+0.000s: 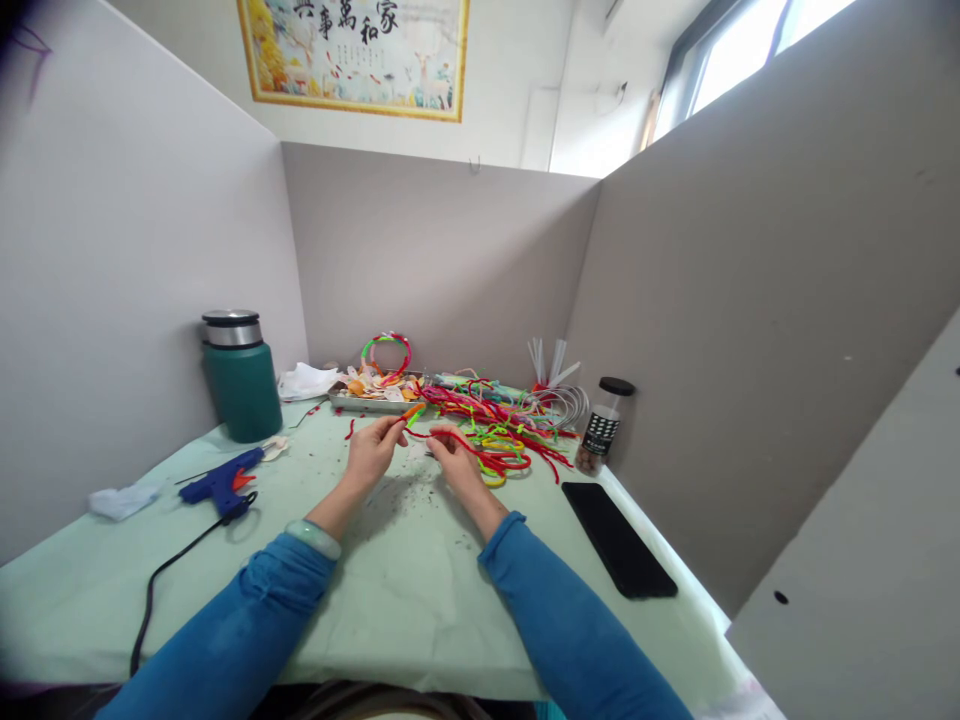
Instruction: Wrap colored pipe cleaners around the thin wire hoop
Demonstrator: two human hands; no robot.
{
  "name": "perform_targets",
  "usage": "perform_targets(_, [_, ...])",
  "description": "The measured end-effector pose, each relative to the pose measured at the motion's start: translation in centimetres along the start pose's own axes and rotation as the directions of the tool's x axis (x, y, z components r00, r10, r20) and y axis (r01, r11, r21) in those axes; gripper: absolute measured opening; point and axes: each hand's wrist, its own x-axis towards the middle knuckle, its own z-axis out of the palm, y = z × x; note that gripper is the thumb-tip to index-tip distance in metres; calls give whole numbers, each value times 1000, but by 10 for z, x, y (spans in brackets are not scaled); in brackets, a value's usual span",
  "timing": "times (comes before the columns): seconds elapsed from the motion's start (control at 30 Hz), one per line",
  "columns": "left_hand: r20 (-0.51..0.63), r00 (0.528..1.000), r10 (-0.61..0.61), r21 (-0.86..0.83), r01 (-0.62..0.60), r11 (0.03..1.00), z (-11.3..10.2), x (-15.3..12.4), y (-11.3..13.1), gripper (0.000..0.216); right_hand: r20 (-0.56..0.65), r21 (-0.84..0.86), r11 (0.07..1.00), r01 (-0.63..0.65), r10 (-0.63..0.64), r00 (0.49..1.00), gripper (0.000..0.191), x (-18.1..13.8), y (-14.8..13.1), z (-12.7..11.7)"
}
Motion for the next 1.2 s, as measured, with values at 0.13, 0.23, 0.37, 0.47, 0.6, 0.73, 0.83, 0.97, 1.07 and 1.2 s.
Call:
perform_targets(0.13, [-74,997,-1,95,8,995,0,-1,-1,28,-50,-58,998,-40,37,998,24,5,8,-1])
perform_targets(0.23, [-74,997,37,213,-21,977,0,-3,0,28,-120,-77,988,-132,123,985,26,7,11,-2])
perform_targets(0.37, [-48,995,91,388,-65,919,0,-7,1,29,-158,-91,960,-263,247,956,37,8,10,-3])
perform_targets(0.47, [-22,993,117,465,-94,880,1,-8,2,29,-108,-68,962,-266,258,960,41,7,8,-3])
perform_targets(0.6, [42,987,156,470,-158,868,2,-10,4,27,51,16,987,-160,159,986,35,4,5,0])
perform_targets(0.73, [84,982,170,462,-189,867,5,-12,5,24,129,40,994,-100,94,987,31,2,5,4])
perform_targets(0.83, [107,978,177,456,-206,866,6,-11,4,24,135,63,995,-81,71,988,27,2,5,5])
perform_targets(0.97, [145,965,217,420,-259,870,6,-11,2,24,117,65,996,-62,54,992,25,2,3,4])
perform_targets(1.07, [181,950,256,378,-307,873,7,-12,1,24,100,63,996,-56,49,994,24,3,3,4])
perform_targets(1.2, [183,941,286,342,-333,879,8,-12,0,26,93,117,989,-90,80,992,23,3,4,5])
